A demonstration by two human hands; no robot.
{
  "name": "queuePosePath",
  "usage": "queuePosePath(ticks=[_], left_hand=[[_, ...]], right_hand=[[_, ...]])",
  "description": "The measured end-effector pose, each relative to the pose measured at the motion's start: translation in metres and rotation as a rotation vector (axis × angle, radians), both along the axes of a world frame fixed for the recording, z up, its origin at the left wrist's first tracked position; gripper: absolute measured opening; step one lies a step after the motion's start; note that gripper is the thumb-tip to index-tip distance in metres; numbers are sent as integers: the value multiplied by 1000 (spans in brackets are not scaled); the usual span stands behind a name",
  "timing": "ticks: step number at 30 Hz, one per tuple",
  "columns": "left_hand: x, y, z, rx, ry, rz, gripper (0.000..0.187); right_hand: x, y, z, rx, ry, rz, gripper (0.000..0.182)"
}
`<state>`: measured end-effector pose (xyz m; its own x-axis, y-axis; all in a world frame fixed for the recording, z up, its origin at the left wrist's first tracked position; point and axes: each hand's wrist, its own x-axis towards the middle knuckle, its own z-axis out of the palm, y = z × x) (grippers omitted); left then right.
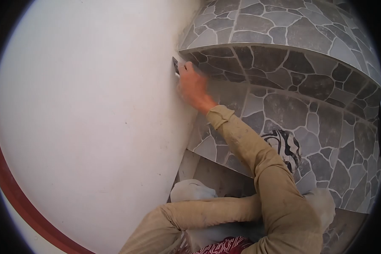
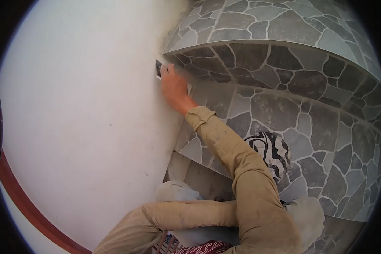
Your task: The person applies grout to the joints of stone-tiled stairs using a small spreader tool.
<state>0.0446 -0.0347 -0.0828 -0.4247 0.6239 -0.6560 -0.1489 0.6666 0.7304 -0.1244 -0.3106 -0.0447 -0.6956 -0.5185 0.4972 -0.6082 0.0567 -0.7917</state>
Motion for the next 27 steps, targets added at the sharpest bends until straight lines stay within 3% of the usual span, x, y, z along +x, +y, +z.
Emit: queuePosePath(ticks=[2, 6, 8, 11, 12, 16, 22, 27], left_hand=[[1, 0, -1, 7, -4, -4, 47], [2, 5, -4, 0, 2, -15, 47], [2, 1, -5, 11, 3, -26, 47], [7, -7, 1, 28, -7, -36, 47], [12, -5, 0, 28, -12, -35, 47], [9, -12, 4, 22, -10, -16, 47], [22, -5, 0, 21, -22, -63, 47], [24, -9, 1, 16, -24, -96, 47]], right_hand=[[5, 1, -4, -119, -39, -41, 48], [0, 6, 4, -46, -103, 20, 43], [23, 3, 8, -287, -7, 15, 43], [33, -1, -5, -340, 9, -76, 42], [29, 1, -11, -212, -178, -40, 44], [7, -12, -54, -199, -202, -186, 42], [39, -1, -94, -149, -138, -140, 65], [61, 0, -85, 96, -218, -150, 72]])
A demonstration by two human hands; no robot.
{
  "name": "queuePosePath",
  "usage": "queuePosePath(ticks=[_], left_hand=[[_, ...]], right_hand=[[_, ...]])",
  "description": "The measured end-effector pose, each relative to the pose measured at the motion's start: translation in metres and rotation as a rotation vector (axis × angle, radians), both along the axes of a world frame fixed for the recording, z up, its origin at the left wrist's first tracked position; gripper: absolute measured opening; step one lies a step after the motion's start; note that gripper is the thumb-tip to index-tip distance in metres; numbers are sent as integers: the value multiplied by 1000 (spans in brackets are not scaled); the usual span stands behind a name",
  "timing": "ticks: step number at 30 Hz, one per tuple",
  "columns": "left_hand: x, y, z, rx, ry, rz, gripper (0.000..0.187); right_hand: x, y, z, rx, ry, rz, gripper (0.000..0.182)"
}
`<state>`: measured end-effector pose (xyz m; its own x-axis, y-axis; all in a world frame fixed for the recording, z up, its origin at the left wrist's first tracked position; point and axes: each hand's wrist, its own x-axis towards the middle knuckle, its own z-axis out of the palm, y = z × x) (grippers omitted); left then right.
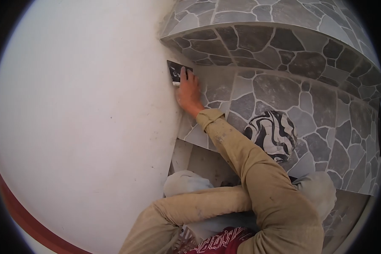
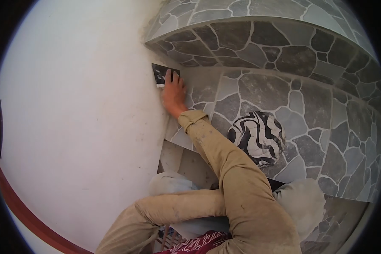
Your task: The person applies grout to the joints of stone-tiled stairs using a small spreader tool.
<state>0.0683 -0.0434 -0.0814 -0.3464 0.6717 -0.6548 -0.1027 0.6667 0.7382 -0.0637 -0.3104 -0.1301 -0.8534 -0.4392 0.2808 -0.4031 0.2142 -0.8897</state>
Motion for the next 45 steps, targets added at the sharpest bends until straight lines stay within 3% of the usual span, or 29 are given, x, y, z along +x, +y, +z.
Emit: queuePosePath(ticks=[4, 7, 12, 14, 17, 21, 23, 27, 29, 32, 36, 38, 39, 44, 45], left_hand=[[-3, 0, 0, 1, -36, -22, 47], [-6, -2, 0, -11, -36, -60, 48], [-1, -3, 0, -3, -61, -82, 48], [0, 2, -3, -16, -51, -86, 48], [-3, 3, -5, -22, -26, -115, 48], [8, 8, -6, -25, -40, -107, 48], [1, 2, -5, -46, -16, -121, 48], [4, -8, -2, -39, 2, -106, 48], [3, -13, 0, -44, 23, -102, 48], [1, 0, -10, -60, 92, -101, 48], [18, 14, -35, -29, 184, 25, 49], [37, 43, -86, -235, 862, -160, 51], [20, 51, -80, -236, 914, -72, 51], [-25, 51, 11, -367, 274, -739, 48], [-24, 56, 9, -357, 304, -713, 48]], right_hand=[[-21, 2, 2, -111, -14, -1, 72], [-10, -5, 21, 45, -28, 2, 56], [-26, -9, 3, -94, 80, -74, 60], [-37, 2, 17, 27, -94, 68, 54], [-14, -1, 20, -43, 84, -23, 50], [-41, -7, 5, 5, -86, 43, 48], [-33, -8, 9, 46, 59, 41, 49], [-30, -5, 3, 25, 84, 19, 48], [-47, -3, 7, 47, -32, 90, 43], [-21, 2, 21, 45, 116, 39, 39], [-65, -16, -21, 47, 137, 64, 42], [-81, -6, -21, 14, 193, 167, 40], [-89, -4, -25, -32, 242, 203, 39], [-98, 8, -28, 156, 349, 298, 31], [-95, 15, -24, 166, 191, 277, 31]])
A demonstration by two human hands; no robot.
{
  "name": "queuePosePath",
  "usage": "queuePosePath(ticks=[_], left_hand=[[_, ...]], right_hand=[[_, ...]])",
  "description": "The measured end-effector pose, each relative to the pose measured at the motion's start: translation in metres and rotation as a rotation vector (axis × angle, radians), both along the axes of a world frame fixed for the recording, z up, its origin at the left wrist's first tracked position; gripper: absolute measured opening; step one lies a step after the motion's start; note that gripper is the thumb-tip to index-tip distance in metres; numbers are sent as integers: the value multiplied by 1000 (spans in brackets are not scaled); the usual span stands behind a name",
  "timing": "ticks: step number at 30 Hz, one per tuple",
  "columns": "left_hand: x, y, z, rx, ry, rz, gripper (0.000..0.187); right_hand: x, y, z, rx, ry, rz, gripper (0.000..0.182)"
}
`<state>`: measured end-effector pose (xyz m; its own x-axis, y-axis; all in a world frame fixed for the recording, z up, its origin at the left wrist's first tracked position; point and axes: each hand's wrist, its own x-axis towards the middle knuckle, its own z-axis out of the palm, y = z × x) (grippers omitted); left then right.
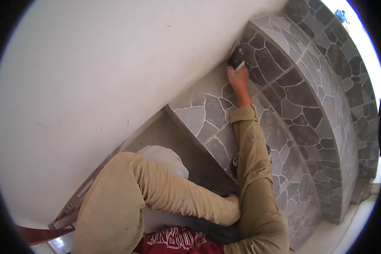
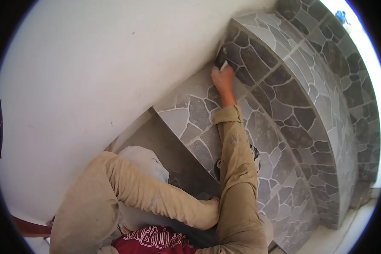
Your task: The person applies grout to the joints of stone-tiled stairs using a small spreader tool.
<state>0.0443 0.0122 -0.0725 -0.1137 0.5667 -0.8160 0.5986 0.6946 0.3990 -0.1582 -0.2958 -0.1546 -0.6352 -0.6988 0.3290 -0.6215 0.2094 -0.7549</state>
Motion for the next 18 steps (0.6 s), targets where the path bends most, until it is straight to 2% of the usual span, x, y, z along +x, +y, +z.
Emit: queuePosePath(ticks=[1, 5, 6, 8, 10, 12, 14, 15, 18], left_hand=[[3, 6, -4, -48, 5, -44, 49], [18, 48, -48, -205, 71, -117, 48], [17, 33, -32, -204, 81, -121, 48], [12, 8, -7, 30, 29, 11, 47], [21, 7, 0, 21, 62, -48, 49], [34, 21, -6, 8, 101, -95, 50], [52, 23, -9, -75, 354, -53, 54], [49, 18, -3, -78, 358, -40, 54], [47, 11, 34, 32, 321, -287, 56]], right_hand=[[4, 6, 3, 27, -154, -47, 32], [7, 10, 7, -69, -202, -35, 36], [2, 5, 4, -104, -212, -75, 36], [-6, -5, 3, -136, -220, -119, 35], [-5, -12, 4, 11, -120, -175, 34], [11, -5, 5, 14, -15, -158, 35], [20, -5, 7, 8, 89, -124, 36], [23, -8, 6, -59, 108, -157, 36], [22, -14, -1, -141, 134, -186, 36]])
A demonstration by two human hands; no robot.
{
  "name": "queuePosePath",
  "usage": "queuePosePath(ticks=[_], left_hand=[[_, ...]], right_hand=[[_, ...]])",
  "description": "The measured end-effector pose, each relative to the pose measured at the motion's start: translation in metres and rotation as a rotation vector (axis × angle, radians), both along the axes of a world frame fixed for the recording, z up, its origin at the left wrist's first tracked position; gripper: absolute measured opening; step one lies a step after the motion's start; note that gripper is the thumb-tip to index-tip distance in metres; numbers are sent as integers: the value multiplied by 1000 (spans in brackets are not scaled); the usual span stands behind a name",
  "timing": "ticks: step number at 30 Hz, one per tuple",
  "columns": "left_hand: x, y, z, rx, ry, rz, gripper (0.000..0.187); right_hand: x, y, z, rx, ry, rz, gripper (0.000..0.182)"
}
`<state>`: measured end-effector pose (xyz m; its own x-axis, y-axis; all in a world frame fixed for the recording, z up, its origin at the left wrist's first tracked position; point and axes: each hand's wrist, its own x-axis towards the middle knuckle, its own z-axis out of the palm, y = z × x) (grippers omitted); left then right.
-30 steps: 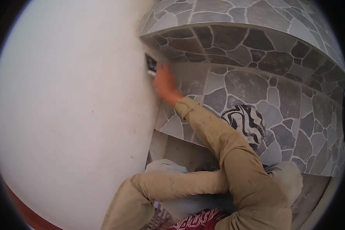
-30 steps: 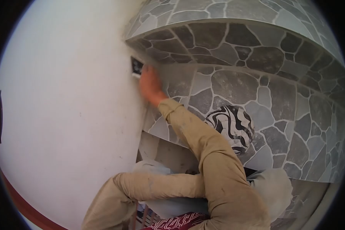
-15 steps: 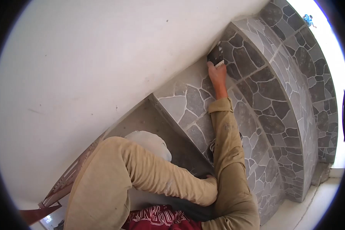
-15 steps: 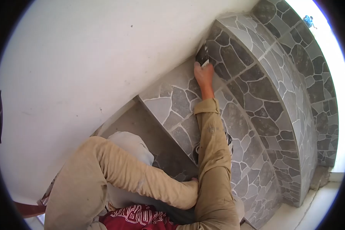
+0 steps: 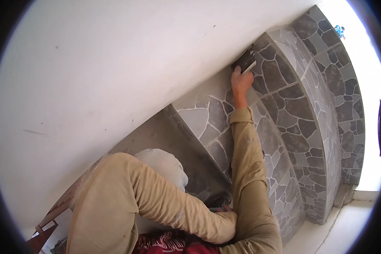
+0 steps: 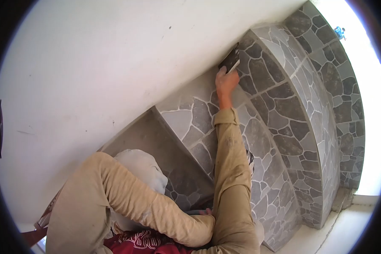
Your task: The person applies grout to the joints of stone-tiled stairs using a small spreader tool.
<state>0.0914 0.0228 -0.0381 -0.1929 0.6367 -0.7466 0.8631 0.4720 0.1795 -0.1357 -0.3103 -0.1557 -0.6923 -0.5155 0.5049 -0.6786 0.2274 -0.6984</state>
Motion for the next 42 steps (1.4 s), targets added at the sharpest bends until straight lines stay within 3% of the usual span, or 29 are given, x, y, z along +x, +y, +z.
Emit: queuePosePath(ticks=[3, 4, 6, 10, 12, 14, 16, 19, 21, 22, 24, 26, 30, 31, 32, 33, 34, 36, 38, 41, 42], left_hand=[[1, -8, 7, 8, -60, 123, 52], [-2, -10, 6, 9, -56, 127, 52], [-5, 4, -11, 7, -106, 73, 63], [16, 58, -50, -70, -55, 80, 62], [14, 48, -48, 29, 12, 273, 51], [14, 45, -44, 18, -41, 214, 51], [24, 52, -40, 22, -112, 145, 53], [22, 31, -15, -77, 117, 252, 53], [0, -6, 5, 74, -207, -126, 55], [0, -9, 3, 67, -214, -122, 55], [10, 14, -16, 56, -200, -50, 57], [21, 45, -36, 40, -161, 13, 58], [50, 116, -93, -173, -102, 30, 68], [42, 11, -62, -163, -118, 20, 68], [40, -31, -29, -84, -111, -52, 57], [22, 6, 12, -16, -93, -121, 46], [20, 25, -1, -20, -84, -122, 46], [19, 44, -30, 303, -245, -484, 44], [20, 77, -61, 621, -417, -843, 41], [29, 99, -114, 1119, -704, -1361, 37], [38, 108, -137, 1108, -724, -1365, 37]], right_hand=[[16, 4, 14, 36, -23, -29, 32], [20, 0, 13, -59, 41, -19, 31], [23, -4, 9, -149, 92, -10, 30], [23, 5, 10, -99, 64, 18, 24], [29, 1, 17, -103, 62, 37, 22], [38, 5, 16, -90, 157, -5, 21], [21, -4, 9, -57, 67, -28, 20], [29, 2, 11, -113, 69, -19, 18], [25, -6, 12, -210, 145, 11, 18], [16, -11, 6, -196, 224, -23, 18], [16, -9, -2, -160, 285, -68, 18], [13, -6, 12, -134, 61, -15, 19], [18, -12, 16, -283, 240, 29, 20], [-1, -16, 5, -206, 166, -11, 21], [-13, -15, -5, -133, 100, -50, 22], [-17, -12, -9, -136, 103, -57, 22], [-23, -11, -9, -139, 62, -17, 22], [-26, -11, -8, -154, 22, 20, 22], [-18, -7, -5, 27, 94, -36, 22], [15, 1, 11, -4, 78, 6, 19], [17, 0, 13, -17, 75, -9, 19]])
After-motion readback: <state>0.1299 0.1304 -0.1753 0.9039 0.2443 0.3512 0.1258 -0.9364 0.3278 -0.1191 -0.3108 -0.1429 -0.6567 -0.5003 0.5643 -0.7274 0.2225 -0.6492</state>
